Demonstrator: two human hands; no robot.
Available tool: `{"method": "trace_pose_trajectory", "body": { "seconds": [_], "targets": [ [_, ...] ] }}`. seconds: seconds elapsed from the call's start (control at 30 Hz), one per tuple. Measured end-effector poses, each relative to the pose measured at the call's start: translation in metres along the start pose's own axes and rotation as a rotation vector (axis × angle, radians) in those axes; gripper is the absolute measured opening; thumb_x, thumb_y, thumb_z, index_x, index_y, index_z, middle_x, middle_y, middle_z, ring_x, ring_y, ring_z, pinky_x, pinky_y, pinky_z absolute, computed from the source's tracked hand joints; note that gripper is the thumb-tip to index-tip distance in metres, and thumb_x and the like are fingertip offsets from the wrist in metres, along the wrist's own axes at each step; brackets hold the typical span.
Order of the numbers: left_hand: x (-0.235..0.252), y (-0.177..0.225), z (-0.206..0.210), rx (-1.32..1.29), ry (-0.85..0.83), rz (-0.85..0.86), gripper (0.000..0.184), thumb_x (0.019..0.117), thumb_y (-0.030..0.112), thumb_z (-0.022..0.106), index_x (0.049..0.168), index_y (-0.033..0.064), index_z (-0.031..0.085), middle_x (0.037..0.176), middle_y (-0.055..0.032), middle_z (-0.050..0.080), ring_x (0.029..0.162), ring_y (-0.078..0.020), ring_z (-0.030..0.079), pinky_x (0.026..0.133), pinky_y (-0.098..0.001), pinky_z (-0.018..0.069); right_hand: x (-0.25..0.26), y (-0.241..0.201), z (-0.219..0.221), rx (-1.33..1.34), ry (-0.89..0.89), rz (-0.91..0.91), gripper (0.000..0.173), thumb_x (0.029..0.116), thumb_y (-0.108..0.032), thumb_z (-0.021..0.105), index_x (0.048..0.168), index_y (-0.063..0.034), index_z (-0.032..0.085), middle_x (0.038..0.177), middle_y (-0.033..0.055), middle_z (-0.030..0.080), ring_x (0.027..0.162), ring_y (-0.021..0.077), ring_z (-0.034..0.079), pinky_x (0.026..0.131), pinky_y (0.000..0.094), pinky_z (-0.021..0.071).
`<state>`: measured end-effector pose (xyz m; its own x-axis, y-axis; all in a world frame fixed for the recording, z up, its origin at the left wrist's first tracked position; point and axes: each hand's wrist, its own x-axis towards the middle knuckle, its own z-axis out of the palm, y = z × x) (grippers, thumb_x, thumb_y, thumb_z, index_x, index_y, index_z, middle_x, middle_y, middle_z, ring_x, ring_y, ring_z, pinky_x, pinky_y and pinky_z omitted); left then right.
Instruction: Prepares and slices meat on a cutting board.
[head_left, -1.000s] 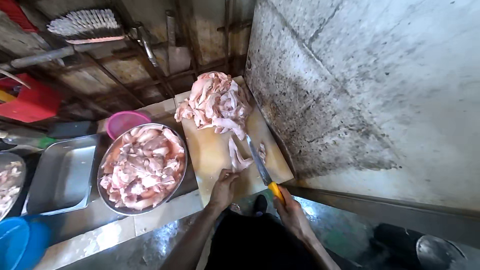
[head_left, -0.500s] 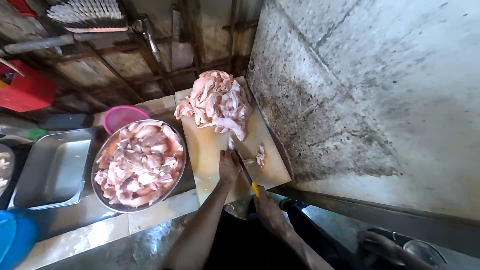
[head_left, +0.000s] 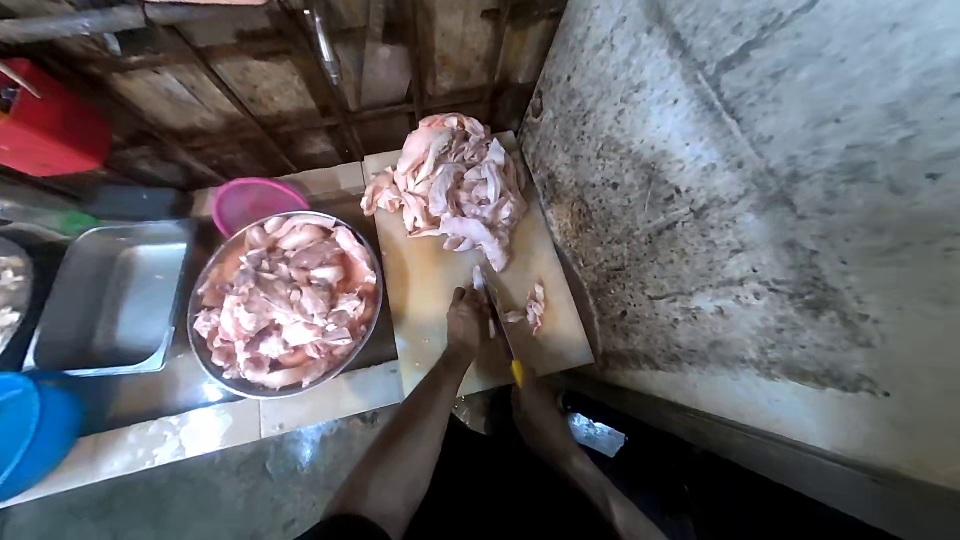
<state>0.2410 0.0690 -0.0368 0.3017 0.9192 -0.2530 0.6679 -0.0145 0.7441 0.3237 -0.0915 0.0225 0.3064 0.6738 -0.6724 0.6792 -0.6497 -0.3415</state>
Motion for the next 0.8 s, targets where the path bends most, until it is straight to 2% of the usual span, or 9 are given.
{"method": "trace_pose_trajectory", "body": {
  "seconds": [0.17, 0.27, 0.33, 0.4, 0.43, 0.5, 0.57, 0.7, 0.8],
  "targets": [
    [-0.001, -0.003, 0.007, 0.070, -0.003, 0.009, 0.023, 0.0962, 0.012, 0.064, 0.115, 0.0026, 0.072, 0.118, -0.0179, 0.066, 0.096, -0.0295, 0.071, 0.086, -0.0473, 0.0604, 0.044, -0.039, -0.017, -0.056, 0.012, -0.022, 0.049, 0.1084, -0.021, 0.046, 0.151, -0.0003, 0.037, 0.117, 0.0233, 0.067, 0.105, 0.0374, 0.070, 0.093, 0.0518, 0.0569],
    [-0.002, -0.002, 0.002, 0.101, -0.032, 0.003, 0.025, 0.0958, 0.013, 0.065, 0.118, 0.0048, 0.071, 0.119, -0.0180, 0.065, 0.097, -0.0308, 0.071, 0.086, -0.0484, 0.0606, 0.028, -0.024, -0.016, -0.061, -0.028, 0.011, 0.052, 0.1096, -0.026, 0.044, 0.154, -0.0017, 0.034, 0.121, 0.0235, 0.067, 0.107, 0.0376, 0.070, 0.094, 0.0530, 0.0566],
    [-0.008, 0.000, 0.002, 0.076, -0.034, 0.021, 0.027, 0.0962, 0.016, 0.066, 0.121, 0.0047, 0.070, 0.117, -0.0178, 0.066, 0.095, -0.0313, 0.070, 0.083, -0.0493, 0.0608, 0.000, -0.002, -0.014, -0.055, -0.049, 0.068, 0.052, 0.1079, -0.029, 0.045, 0.152, -0.0022, 0.036, 0.117, 0.0237, 0.067, 0.103, 0.0387, 0.071, 0.090, 0.0548, 0.0577],
    [-0.022, 0.002, 0.008, 0.052, -0.038, 0.022, 0.029, 0.0951, 0.013, 0.067, 0.122, 0.0041, 0.070, 0.116, -0.0175, 0.066, 0.096, -0.0310, 0.070, 0.084, -0.0492, 0.0604, -0.009, 0.002, -0.012, -0.095, -0.032, 0.089, 0.049, 0.1081, -0.030, 0.044, 0.147, -0.0017, 0.040, 0.112, 0.0228, 0.068, 0.100, 0.0381, 0.072, 0.087, 0.0533, 0.0588],
    [-0.029, 0.002, 0.011, 0.051, -0.041, 0.018, 0.027, 0.0954, 0.012, 0.067, 0.121, 0.0037, 0.070, 0.117, -0.0181, 0.066, 0.097, -0.0318, 0.070, 0.085, -0.0500, 0.0602, -0.005, -0.008, -0.013, -0.093, -0.054, 0.089, 0.050, 0.1089, -0.027, 0.043, 0.150, -0.0003, 0.037, 0.115, 0.0241, 0.068, 0.103, 0.0389, 0.071, 0.090, 0.0537, 0.0578],
    [-0.032, 0.002, 0.015, 0.071, -0.034, 0.005, 0.028, 0.0972, 0.013, 0.065, 0.123, 0.0055, 0.070, 0.120, -0.0174, 0.066, 0.101, -0.0314, 0.070, 0.088, -0.0497, 0.0600, 0.019, -0.028, -0.015, -0.080, -0.044, 0.064, 0.047, 0.1078, -0.021, 0.045, 0.148, 0.0010, 0.038, 0.115, 0.0237, 0.068, 0.105, 0.0380, 0.071, 0.091, 0.0525, 0.0573],
    [-0.026, -0.002, 0.008, 0.100, -0.018, 0.010, 0.023, 0.0972, 0.013, 0.065, 0.119, 0.0052, 0.071, 0.116, -0.0176, 0.067, 0.097, -0.0318, 0.071, 0.085, -0.0496, 0.0604, 0.035, -0.033, -0.014, -0.059, -0.045, 0.036, 0.045, 0.1078, -0.022, 0.047, 0.147, -0.0019, 0.039, 0.114, 0.0227, 0.067, 0.105, 0.0375, 0.071, 0.090, 0.0523, 0.0575],
    [-0.021, -0.006, 0.001, 0.097, 0.009, -0.009, 0.022, 0.0933, 0.013, 0.070, 0.114, 0.0043, 0.071, 0.111, -0.0171, 0.067, 0.092, -0.0307, 0.070, 0.082, -0.0493, 0.0608, -0.002, -0.007, -0.015, -0.053, -0.122, 0.068, 0.053, 0.1086, -0.029, 0.044, 0.153, -0.0024, 0.033, 0.117, 0.0246, 0.067, 0.106, 0.0398, 0.070, 0.092, 0.0545, 0.0569],
    [-0.028, -0.005, 0.006, 0.069, 0.025, -0.011, 0.019, 0.0936, 0.013, 0.069, 0.110, 0.0025, 0.071, 0.110, -0.0168, 0.068, 0.094, -0.0302, 0.070, 0.085, -0.0485, 0.0603, -0.034, 0.011, -0.011, -0.064, -0.134, 0.107, 0.051, 0.1074, -0.029, 0.046, 0.151, -0.0047, 0.036, 0.112, 0.0228, 0.069, 0.101, 0.0394, 0.071, 0.087, 0.0549, 0.0580]
  ]
}}
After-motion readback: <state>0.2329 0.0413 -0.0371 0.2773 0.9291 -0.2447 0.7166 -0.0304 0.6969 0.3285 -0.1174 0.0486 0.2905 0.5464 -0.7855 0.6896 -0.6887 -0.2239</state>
